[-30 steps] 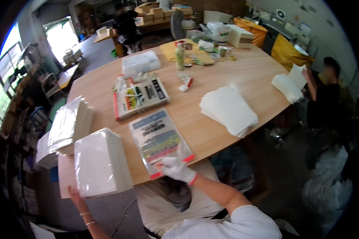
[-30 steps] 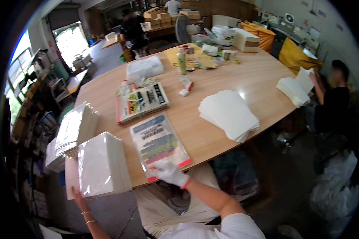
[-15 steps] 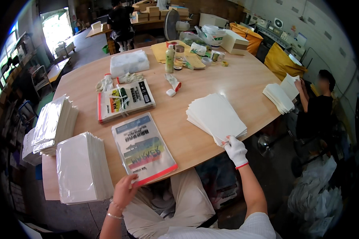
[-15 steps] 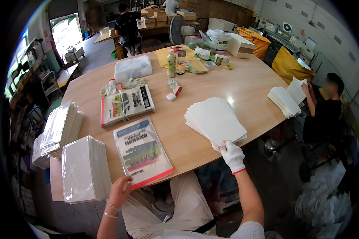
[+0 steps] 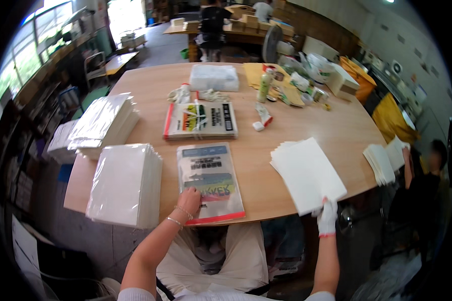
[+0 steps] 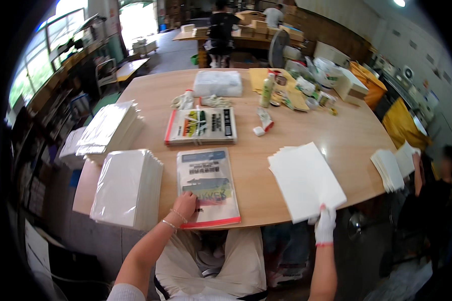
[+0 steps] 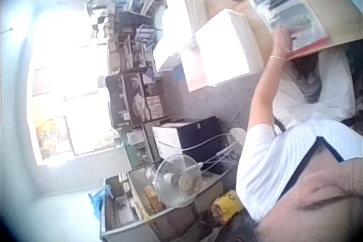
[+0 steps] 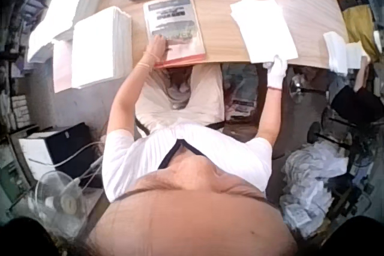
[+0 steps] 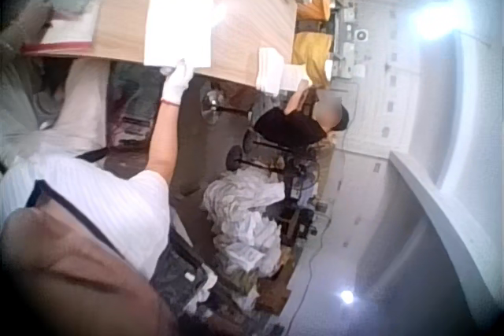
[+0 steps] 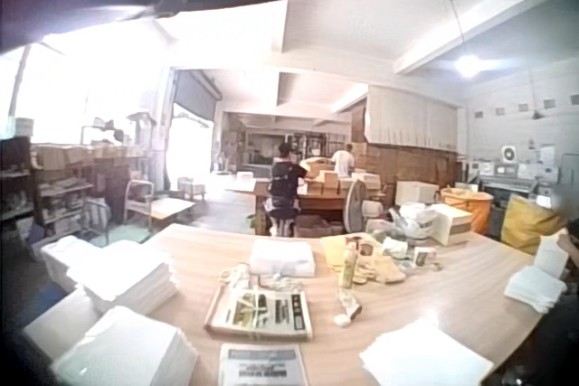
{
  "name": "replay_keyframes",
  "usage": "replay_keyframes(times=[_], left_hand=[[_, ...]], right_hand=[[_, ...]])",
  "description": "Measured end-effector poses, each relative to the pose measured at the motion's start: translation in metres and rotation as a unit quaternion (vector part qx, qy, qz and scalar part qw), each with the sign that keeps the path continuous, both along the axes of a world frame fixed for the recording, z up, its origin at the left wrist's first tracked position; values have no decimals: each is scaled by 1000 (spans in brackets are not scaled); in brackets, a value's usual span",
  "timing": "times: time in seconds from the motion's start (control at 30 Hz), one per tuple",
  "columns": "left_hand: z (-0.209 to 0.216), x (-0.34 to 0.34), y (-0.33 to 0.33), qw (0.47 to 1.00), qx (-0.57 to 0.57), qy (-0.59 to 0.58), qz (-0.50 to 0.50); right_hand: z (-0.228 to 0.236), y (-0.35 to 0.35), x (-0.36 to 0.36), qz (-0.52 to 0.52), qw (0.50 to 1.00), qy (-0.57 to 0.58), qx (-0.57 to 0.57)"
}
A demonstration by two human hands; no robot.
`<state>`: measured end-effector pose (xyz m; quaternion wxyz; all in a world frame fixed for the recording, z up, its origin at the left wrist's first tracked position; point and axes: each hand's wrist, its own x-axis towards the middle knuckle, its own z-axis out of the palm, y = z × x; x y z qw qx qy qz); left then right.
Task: The person sits on the floor and repeatedly inserts white book covers into clear plastic sleeves. They pick up a cover, slide it into a sleeve, and place the sleeved item onto a stack on the table.
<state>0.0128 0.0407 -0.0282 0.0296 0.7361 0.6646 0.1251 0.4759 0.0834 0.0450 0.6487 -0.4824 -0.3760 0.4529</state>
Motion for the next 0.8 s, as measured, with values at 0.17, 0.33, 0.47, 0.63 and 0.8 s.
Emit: replay_keyframes(times=[0.17, 0.33, 0.47, 0.63, 0.8], left_hand=[[19, -1, -5, 999, -27, -15, -28], [-14, -17, -15, 990, 114, -82, -23], [19, -4, -30, 931, 250, -191, 186], [67, -5, -40, 838, -111, -506, 172], [54, 0, -52, 889, 2, -444, 115]], right_hand=[[32, -124, -70, 231, 963, 88, -106], [2, -171, -115, 256, 914, 180, -257], [-27, -185, -130, 146, 921, 253, -259], [-68, -193, -127, 277, 819, 465, -189], [6, -197, -167, 141, 950, 215, -176]])
